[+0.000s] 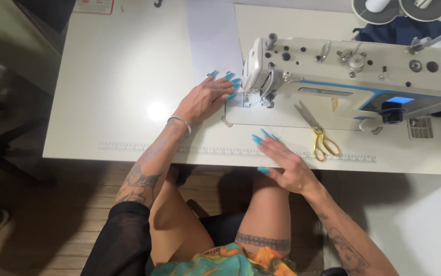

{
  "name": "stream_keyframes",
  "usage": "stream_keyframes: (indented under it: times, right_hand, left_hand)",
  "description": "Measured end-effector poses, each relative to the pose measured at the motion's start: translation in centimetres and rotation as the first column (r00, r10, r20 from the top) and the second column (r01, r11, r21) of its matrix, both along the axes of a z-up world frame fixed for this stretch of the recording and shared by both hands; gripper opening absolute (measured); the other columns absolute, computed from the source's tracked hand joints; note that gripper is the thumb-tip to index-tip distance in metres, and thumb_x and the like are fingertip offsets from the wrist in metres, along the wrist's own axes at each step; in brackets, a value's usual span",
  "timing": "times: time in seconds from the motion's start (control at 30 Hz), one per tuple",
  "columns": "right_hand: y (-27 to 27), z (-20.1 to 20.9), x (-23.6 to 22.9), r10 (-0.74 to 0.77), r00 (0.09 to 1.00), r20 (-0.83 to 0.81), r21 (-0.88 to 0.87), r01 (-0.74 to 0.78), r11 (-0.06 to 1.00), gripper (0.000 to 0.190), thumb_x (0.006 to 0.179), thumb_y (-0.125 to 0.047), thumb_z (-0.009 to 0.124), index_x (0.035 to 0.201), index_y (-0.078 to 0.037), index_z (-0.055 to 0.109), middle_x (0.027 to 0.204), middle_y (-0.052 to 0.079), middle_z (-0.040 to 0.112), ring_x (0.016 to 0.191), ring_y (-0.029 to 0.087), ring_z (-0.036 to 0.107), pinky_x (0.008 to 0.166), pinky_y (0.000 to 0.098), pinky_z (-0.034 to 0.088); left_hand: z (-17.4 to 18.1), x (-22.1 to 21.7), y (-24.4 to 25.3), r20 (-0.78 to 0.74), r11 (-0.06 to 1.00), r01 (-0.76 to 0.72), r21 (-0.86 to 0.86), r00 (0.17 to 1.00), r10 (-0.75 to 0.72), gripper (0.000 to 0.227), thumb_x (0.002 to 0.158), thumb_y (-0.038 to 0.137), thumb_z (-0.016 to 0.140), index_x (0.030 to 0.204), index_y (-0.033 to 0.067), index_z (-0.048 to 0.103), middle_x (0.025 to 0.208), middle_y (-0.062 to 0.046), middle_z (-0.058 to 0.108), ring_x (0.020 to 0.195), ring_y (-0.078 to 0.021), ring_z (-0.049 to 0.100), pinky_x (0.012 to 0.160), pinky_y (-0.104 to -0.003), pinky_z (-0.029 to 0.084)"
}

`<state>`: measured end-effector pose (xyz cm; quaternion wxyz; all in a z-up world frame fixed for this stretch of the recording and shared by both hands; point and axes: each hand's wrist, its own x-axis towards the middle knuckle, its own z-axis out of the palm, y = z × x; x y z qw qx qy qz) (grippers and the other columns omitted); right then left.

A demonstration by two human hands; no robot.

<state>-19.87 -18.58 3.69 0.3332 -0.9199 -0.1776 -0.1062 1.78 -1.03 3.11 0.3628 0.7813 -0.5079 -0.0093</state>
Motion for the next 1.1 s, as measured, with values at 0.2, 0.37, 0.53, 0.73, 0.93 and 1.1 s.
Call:
stream_keyframes:
  times: [0.2,0.37,0.53,0.73,0.93,1.1]
  right_hand:
    - [-7.2,1.1,-5.8,-0.470,0.850,0.238,-0.269,0.523,0.809,0.035,0.072,-0.012,0.065,0.107,-0.014,0.062,0.103,0.004,0.059,0.095,0.023,0.058,0.083,0.0343,0.047]
    - [-7.3,5.9,-7.0,-0.622,0.775,0.109,-0.325,0.619,0.715,0.024,0.078,-0.002,0.059,0.102,-0.002,0.060,0.099,0.008,0.060,0.090,0.022,0.056,0.080,0.0319,0.045]
    - [-8.4,3.9,-6.1,-0.660,0.750,-0.036,-0.363,0.606,0.708,0.029,0.070,-0.012,0.059,0.099,-0.005,0.059,0.092,0.010,0.059,0.086,0.026,0.056,0.082,0.0357,0.042]
    - [-8.9,3.1,-5.3,-0.764,0.627,-0.149,-0.502,0.618,0.605,0.033,0.068,-0.021,0.061,0.098,-0.008,0.056,0.095,0.009,0.056,0.091,0.032,0.051,0.083,0.0396,0.041]
    - [-9.7,2.7,-4.5,-0.791,0.572,-0.215,-0.652,0.519,0.552,0.032,0.064,-0.030,0.063,0.090,-0.011,0.059,0.092,0.008,0.061,0.089,0.030,0.053,0.083,0.0361,0.041]
    - [-7.7,5.9,-3.1,-0.826,0.413,-0.384,-0.593,0.575,0.563,0.039,0.068,-0.035,0.059,0.096,-0.008,0.060,0.096,0.007,0.062,0.095,0.029,0.052,0.084,0.0370,0.039]
  left_hand:
    - [0.5,0.0,-0.2,0.057,0.992,0.012,-0.123,0.998,-0.005,0.033,0.081,0.008,0.057,0.114,0.0116,0.058,0.118,-0.012,0.054,0.113,-0.0291,0.047,0.102,-0.047,0.025]
    - [1.7,2.4,-1.0,0.209,0.984,-0.061,0.168,0.978,0.024,0.041,0.090,0.010,0.041,0.130,0.0173,0.035,0.138,-0.003,0.031,0.128,-0.0274,0.026,0.105,-0.050,0.015]
    - [2.0,3.9,-1.5,0.195,0.954,-0.027,0.299,0.980,-0.033,0.050,0.092,0.018,0.035,0.137,0.0257,0.014,0.143,-0.001,0.019,0.132,-0.0243,0.012,0.103,-0.058,0.005]
    - [1.1,2.4,-0.9,0.215,0.887,-0.159,0.433,0.974,0.069,0.046,0.092,0.042,0.015,0.136,0.0286,0.015,0.143,0.005,0.013,0.132,-0.0178,0.006,0.105,-0.051,0.001]
    - [0.4,-1.6,0.7,0.215,0.876,-0.329,0.354,0.940,0.266,0.043,0.094,0.030,0.024,0.137,0.0278,0.021,0.144,0.005,0.017,0.133,-0.0196,0.010,0.101,-0.056,0.007]
    - [-1.5,-5.3,0.5,0.411,0.597,-0.616,0.514,0.788,0.458,0.063,0.090,0.058,0.010,0.138,0.0221,-0.009,0.144,0.001,-0.012,0.133,-0.0182,-0.005,0.108,-0.047,0.006]
